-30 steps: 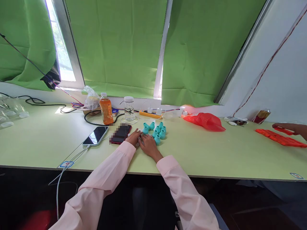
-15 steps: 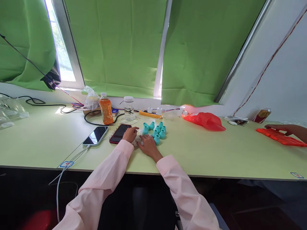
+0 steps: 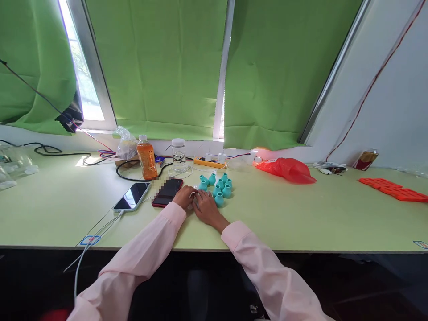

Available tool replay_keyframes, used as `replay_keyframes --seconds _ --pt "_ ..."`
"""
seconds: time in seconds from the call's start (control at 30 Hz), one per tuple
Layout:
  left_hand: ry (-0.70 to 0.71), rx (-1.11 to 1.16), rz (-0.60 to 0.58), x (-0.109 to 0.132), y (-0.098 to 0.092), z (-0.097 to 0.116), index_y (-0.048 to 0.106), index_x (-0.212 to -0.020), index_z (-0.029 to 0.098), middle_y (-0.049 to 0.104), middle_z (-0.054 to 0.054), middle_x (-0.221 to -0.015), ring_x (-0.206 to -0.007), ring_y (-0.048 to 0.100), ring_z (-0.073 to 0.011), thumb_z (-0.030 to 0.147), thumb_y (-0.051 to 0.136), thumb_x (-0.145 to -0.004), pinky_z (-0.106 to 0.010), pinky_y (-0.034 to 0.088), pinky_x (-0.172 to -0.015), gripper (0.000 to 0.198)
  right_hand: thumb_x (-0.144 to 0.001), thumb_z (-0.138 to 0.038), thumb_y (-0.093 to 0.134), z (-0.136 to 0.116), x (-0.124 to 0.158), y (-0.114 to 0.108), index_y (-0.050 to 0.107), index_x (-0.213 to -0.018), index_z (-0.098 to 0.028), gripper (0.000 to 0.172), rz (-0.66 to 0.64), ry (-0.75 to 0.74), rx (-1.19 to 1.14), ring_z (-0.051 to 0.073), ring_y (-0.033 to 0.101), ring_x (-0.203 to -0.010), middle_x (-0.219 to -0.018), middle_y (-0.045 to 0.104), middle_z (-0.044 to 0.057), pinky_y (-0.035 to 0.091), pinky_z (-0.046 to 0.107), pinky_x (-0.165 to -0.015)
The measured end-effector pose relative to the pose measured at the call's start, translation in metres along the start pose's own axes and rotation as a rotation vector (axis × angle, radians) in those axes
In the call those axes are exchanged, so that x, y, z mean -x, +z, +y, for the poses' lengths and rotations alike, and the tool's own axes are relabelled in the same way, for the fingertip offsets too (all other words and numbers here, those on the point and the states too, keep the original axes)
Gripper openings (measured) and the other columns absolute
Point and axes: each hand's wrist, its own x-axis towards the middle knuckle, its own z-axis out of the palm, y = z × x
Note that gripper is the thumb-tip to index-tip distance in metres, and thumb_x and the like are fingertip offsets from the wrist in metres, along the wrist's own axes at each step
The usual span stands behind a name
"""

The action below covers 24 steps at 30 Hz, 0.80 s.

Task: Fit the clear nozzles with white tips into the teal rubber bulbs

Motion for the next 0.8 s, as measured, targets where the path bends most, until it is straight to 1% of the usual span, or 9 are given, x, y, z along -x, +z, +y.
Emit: replay_keyframes --seconds 0.07,0.13,0.2,0.27,0.33,0.4,0.5,0.63,0.8 --pt "0.062 -0.022 0.032 0.004 -0.008 0.0 0.058 -0.094 0.017 0.058 -0.008 -0.094 -0.094 0.049 -0.0194 0.011 0.041 -0.079 -0.032 0.042 -0.079 0.023 -0.084 -0.021 0.034 0.003 -0.001 -0.005 0.045 -0.114 -0.01 0.034 0.028 -0.057 -0.002 0.022 0.037 -0.115 -0.12 0.046 0.015 0.029 0.044 -0.096" --pt "0.124 -0.036 0.064 0.009 -0.017 -0.004 0.056 -0.099 0.017 0.057 -0.008 -0.097 -0.095 0.048 -0.0201 0.01 0.039 -0.078 -0.032 0.042 -0.079 0.028 -0.083 -0.016 0.034 0.01 -0.002 -0.012 0.048 -0.11 -0.012 0.032 0.093 -0.153 -0.007 0.022 0.038 -0.114 -0.117 0.049 0.013 0.032 0.043 -0.094" --pt "0.176 -0.039 0.077 0.017 -0.025 -0.01 0.056 -0.1 0.015 0.058 -0.008 -0.093 -0.091 0.048 -0.0192 0.012 0.038 -0.078 -0.031 0.041 -0.079 0.029 -0.082 -0.014 0.036 0.017 0.0 -0.02 0.052 -0.103 -0.011 0.027 0.172 -0.244 -0.01 0.022 0.043 -0.107 -0.109 0.054 0.013 0.038 0.041 -0.089" --pt "0.205 -0.037 0.08 0.026 -0.028 -0.014 0.057 -0.096 0.015 0.058 -0.008 -0.088 -0.087 0.048 -0.0187 0.015 0.038 -0.078 -0.03 0.042 -0.076 0.027 -0.08 -0.012 0.04 0.024 0.002 -0.028 0.054 -0.097 -0.01 0.023 0.187 -0.341 -0.002 0.022 0.047 -0.098 -0.099 0.057 0.013 0.043 0.039 -0.081" --pt "0.28 -0.046 0.087 0.035 -0.027 -0.016 0.058 -0.091 0.014 0.056 -0.008 -0.082 -0.081 0.048 -0.019 0.019 0.041 -0.076 -0.031 0.042 -0.072 0.023 -0.079 -0.012 0.042 0.029 0.005 -0.033 0.055 -0.094 -0.01 0.02 0.162 -0.44 0.021 0.021 0.05 -0.089 -0.087 0.058 0.011 0.046 0.036 -0.074" --pt "0.346 -0.073 0.133 0.044 -0.021 -0.013 0.058 -0.088 0.014 0.055 -0.008 -0.081 -0.08 0.046 -0.0204 0.024 0.045 -0.074 -0.033 0.042 -0.069 0.022 -0.079 -0.012 0.042 0.032 0.007 -0.036 0.056 -0.091 -0.01 0.018 0.122 -0.528 0.068 0.019 0.051 -0.08 -0.077 0.057 0.009 0.046 0.034 -0.067" --pt "0.409 -0.201 0.198 0.051 -0.007 -0.005 0.056 -0.086 0.014 0.053 -0.009 -0.082 -0.082 0.045 -0.0242 0.023 0.047 -0.073 -0.038 0.04 -0.068 0.019 -0.078 -0.014 0.043 0.033 0.007 -0.035 0.057 -0.087 -0.01 0.017 0.094 -0.62 0.129 0.018 0.05 -0.072 -0.069 0.054 0.007 0.044 0.032 -0.061" --pt "0.444 -0.273 0.322 0.051 0.008 0.001 0.055 -0.086 0.014 0.053 -0.008 -0.079 -0.078 0.046 -0.0229 0.014 0.045 -0.074 -0.04 0.038 -0.066 0.016 -0.077 -0.016 0.044 0.038 0.007 -0.03 0.057 -0.081 -0.011 0.014 0.077 -0.644 0.084 0.016 0.049 -0.064 -0.062 0.052 0.005 0.042 0.031 -0.056" --pt "0.458 -0.163 0.363 0.052 0.011 -0.001 0.055 -0.086 0.015 0.054 -0.007 -0.077 -0.077 0.047 -0.0214 0.011 0.044 -0.075 -0.039 0.038 -0.065 0.016 -0.076 -0.02 0.046 0.045 0.01 -0.027 0.056 -0.087 -0.013 0.016 0.04 -0.47 -0.047 0.018 0.052 -0.07 -0.072 0.056 0.008 0.044 0.032 -0.06"
